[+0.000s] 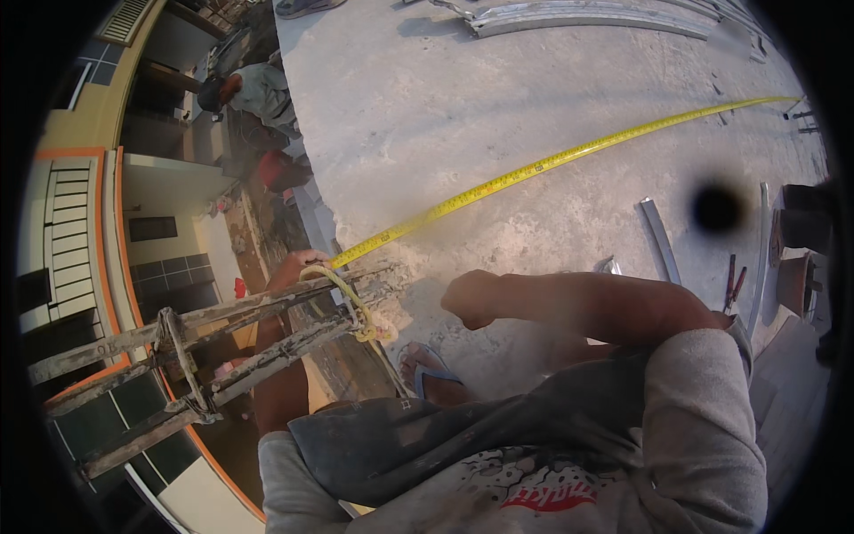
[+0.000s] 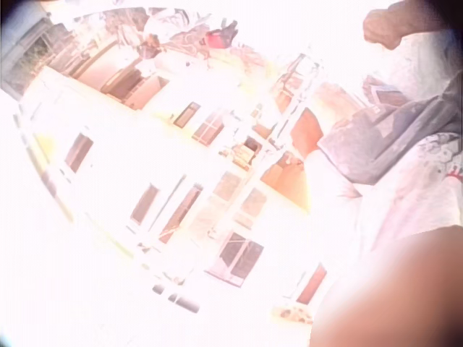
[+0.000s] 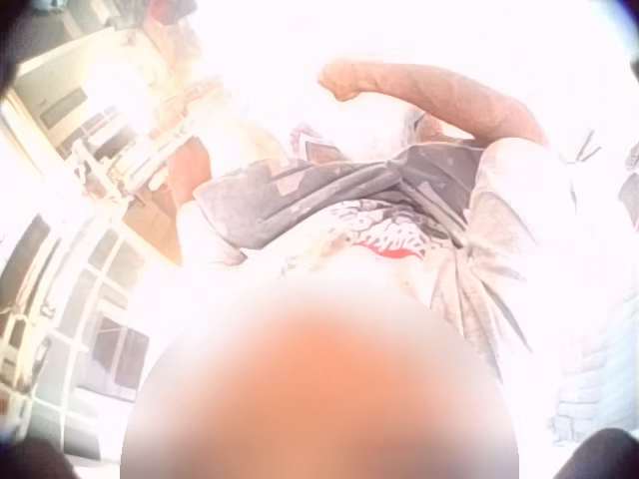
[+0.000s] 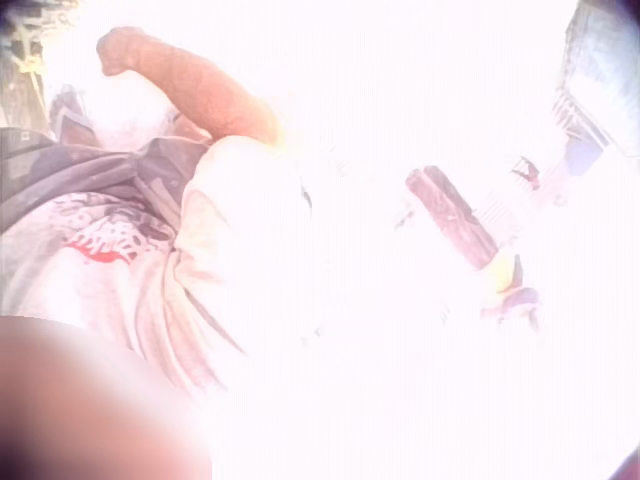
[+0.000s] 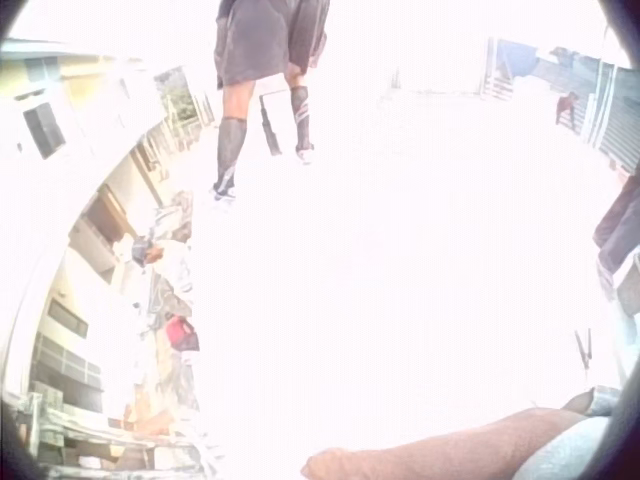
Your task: The person measures distances on a rooftop using a tape measure, then uses tin snips to cut a metal strip. The person handles the tape measure and metal strip, and cuts the strip into smaller pieces.
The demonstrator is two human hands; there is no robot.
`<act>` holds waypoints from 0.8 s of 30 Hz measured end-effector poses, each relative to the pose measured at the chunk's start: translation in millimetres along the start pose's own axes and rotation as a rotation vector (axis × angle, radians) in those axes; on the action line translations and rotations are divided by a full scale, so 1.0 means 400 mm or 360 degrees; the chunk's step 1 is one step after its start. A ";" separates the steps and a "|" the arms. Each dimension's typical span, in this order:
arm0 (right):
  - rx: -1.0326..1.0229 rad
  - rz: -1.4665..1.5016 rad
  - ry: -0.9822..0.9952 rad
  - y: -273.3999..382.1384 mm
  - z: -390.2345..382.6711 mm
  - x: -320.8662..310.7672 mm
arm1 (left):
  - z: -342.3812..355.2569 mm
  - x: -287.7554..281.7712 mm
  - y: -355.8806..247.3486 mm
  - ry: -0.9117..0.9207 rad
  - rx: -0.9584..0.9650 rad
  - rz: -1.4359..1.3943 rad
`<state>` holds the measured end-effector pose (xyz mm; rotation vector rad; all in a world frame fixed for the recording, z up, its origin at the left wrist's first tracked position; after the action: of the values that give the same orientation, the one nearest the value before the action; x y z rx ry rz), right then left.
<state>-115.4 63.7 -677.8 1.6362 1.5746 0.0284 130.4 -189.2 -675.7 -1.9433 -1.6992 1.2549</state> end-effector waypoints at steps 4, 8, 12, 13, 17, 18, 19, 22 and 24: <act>-0.0147 0.0422 -0.0528 0.121 0.123 0.136 | -0.004 -0.003 -0.047 -0.0023 -0.0051 -0.0001; 0.0034 0.0421 -0.0356 0.108 0.175 0.202 | -0.001 -0.010 -0.018 -0.0082 -0.0066 0.0076; -0.0042 0.0511 -0.0513 0.028 0.198 0.163 | 0.008 -0.011 0.048 0.0046 0.0161 -0.0004; -0.0021 0.0533 -0.0615 0.011 0.205 0.155 | 0.000 -0.007 0.067 0.0077 -0.0047 -0.0188; -0.0016 0.0557 -0.0687 0.004 0.266 0.192 | 0.048 0.016 0.022 0.0058 0.0064 -0.0103; 0.0019 0.0472 -0.0624 0.010 0.289 0.212 | 0.052 0.022 -0.003 0.0024 -0.0023 -0.0098; -0.0006 0.0456 -0.0498 0.011 0.315 0.235 | 0.054 0.031 -0.031 0.0004 -0.0072 -0.0076; -0.0109 0.0305 -0.0551 0.019 0.405 0.284 | 0.053 0.055 -0.098 -0.0020 -0.0124 -0.0041; -0.0155 0.0333 -0.0569 0.029 0.437 0.305 | 0.041 0.061 -0.121 -0.0031 -0.0141 -0.0035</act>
<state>14.9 72.9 -846.8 1.6197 1.1136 -0.0720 84.3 -159.2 -662.1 -1.9618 -1.8098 1.2141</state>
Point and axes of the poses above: each hand's wrist, its own z-axis towards the middle knuckle, its own x-axis out of the palm, y = z × x, the point moved 2 cm from there along z, towards the middle knuckle, and after that the axes turned 5 degrees about y, right-handed, at the moved point
